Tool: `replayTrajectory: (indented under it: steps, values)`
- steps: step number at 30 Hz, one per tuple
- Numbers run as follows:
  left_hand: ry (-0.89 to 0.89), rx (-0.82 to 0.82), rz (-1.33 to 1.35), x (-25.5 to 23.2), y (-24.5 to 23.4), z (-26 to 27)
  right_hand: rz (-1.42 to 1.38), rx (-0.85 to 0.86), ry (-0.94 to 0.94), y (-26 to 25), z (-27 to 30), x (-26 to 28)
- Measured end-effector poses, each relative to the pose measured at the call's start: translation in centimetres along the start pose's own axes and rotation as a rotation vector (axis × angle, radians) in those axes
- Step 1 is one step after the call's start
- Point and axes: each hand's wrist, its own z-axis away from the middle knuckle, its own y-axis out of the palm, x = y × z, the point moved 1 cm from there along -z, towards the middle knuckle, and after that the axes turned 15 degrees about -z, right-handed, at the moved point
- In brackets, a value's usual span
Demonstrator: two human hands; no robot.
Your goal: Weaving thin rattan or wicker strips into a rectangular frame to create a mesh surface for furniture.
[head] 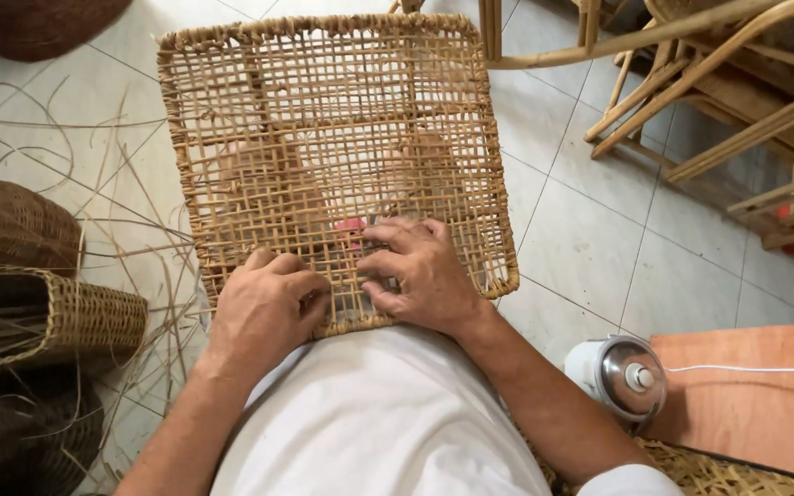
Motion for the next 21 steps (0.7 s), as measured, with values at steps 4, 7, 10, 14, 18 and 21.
replayTrajectory:
  steps: [4, 7, 10, 14, 18, 21]
  values:
    - [0.006, -0.088, -0.066, 0.0, 1.0, 0.3, 0.000, -0.031, -0.022, 0.2, 0.1, -0.1]
    - [-0.009, -0.047, -0.030, 0.4, 1.6, 0.6, -0.228, -0.011, 0.040, -0.8, 0.4, -1.0]
    - [-0.003, -0.041, -0.037, 0.5, 0.9, 0.7, -0.204, 0.039, 0.102, -3.7, 1.4, -0.8]
    - [0.053, -0.082, -0.016, -1.2, -0.5, -1.0, -0.146, 0.044, 0.117, -4.2, 2.6, -2.0]
    - [0.160, -0.044, 0.050, -2.8, -0.2, -3.0, -0.118, 0.066, 0.102, -4.3, 2.4, -2.5]
    - [0.155, -0.016, 0.003, -3.5, 0.4, -3.3, -0.145, 0.089, 0.124, -4.6, 2.7, -2.5]
